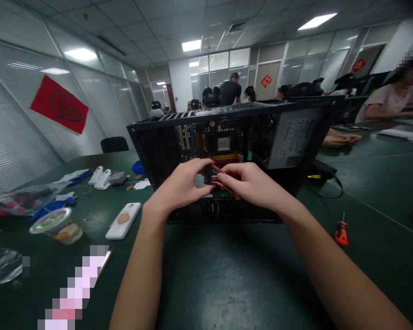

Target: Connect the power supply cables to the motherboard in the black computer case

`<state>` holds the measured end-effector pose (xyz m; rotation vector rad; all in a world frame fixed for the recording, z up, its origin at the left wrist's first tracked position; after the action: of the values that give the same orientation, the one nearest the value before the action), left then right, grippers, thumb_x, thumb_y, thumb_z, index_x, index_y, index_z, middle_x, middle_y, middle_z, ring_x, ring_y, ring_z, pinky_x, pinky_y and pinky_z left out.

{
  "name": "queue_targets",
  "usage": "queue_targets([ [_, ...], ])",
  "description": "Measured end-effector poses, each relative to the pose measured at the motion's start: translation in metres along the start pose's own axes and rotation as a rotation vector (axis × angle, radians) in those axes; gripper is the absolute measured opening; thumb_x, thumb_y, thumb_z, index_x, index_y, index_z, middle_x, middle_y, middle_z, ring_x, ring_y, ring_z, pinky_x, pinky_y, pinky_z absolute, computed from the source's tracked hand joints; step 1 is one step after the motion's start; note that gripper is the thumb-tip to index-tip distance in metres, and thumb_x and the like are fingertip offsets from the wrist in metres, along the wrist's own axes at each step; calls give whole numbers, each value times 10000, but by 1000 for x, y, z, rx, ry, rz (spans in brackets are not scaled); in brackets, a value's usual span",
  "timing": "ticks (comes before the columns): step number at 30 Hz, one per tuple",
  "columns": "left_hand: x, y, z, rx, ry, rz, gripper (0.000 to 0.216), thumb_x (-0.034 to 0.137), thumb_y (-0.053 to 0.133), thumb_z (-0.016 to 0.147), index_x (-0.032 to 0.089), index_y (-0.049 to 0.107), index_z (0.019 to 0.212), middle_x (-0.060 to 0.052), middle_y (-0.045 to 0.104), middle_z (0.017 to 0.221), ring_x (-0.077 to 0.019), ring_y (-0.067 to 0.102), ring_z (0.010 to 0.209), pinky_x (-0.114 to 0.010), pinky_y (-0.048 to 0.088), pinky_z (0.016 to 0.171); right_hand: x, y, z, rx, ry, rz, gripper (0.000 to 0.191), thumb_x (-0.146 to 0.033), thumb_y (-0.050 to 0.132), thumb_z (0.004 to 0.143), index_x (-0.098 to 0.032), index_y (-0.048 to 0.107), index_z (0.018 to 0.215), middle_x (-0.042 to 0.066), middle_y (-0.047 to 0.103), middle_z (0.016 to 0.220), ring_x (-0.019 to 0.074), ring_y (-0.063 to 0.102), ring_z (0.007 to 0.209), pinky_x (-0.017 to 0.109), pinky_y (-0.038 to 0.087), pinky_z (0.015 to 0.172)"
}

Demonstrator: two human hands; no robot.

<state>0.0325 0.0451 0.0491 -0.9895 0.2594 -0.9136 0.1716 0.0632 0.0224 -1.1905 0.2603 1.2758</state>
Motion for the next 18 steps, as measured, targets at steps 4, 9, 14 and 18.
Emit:
queue_targets([
  [4, -1, 9, 1, -69, -33, -110, 514, 196, 630, 846, 208, 512, 1346, -71, 649, 1214, -205, 638, 1040, -325, 509, 920, 4, 3, 0, -10, 18, 28, 284, -388, 559, 893, -162, 726, 856, 24, 675, 694, 139, 556, 575, 250, 355, 513],
  [9, -7, 12, 0, -113, -99, -139, 517, 285, 627, 883, 221, 493, 1378, -7, 639, 872, -167, 617, 787, -270, 494, 725, 6, 3, 2, -35, 45, 56, 258, -367, 571, 872, -160, 721, 841, 20, 663, 691, 142, 558, 603, 247, 364, 526],
  [14, -10, 14, 2, -130, -92, -98, 511, 308, 647, 878, 224, 520, 1365, 3, 619, 830, -152, 580, 726, -249, 458, 665, 14, 13, 6, -91, 57, 113, 252, -377, 549, 884, -166, 682, 847, -4, 620, 695, 124, 520, 612, 242, 365, 546],
  [18, -9, 17, 2, -141, -83, -89, 501, 265, 643, 872, 209, 526, 1356, -5, 634, 863, -147, 581, 730, -246, 450, 670, 22, 20, 8, -89, 88, 135, 275, -392, 525, 893, -161, 640, 797, -21, 561, 635, 115, 481, 575, 242, 330, 526],
])
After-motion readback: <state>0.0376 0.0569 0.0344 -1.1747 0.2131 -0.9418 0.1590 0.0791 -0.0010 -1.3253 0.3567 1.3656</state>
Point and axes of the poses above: each hand's wrist, its own z-axis towards the middle knuckle, its own y-axis out of the palm, x = y × z, the point moved 7 cm from there along z, towards the middle knuckle
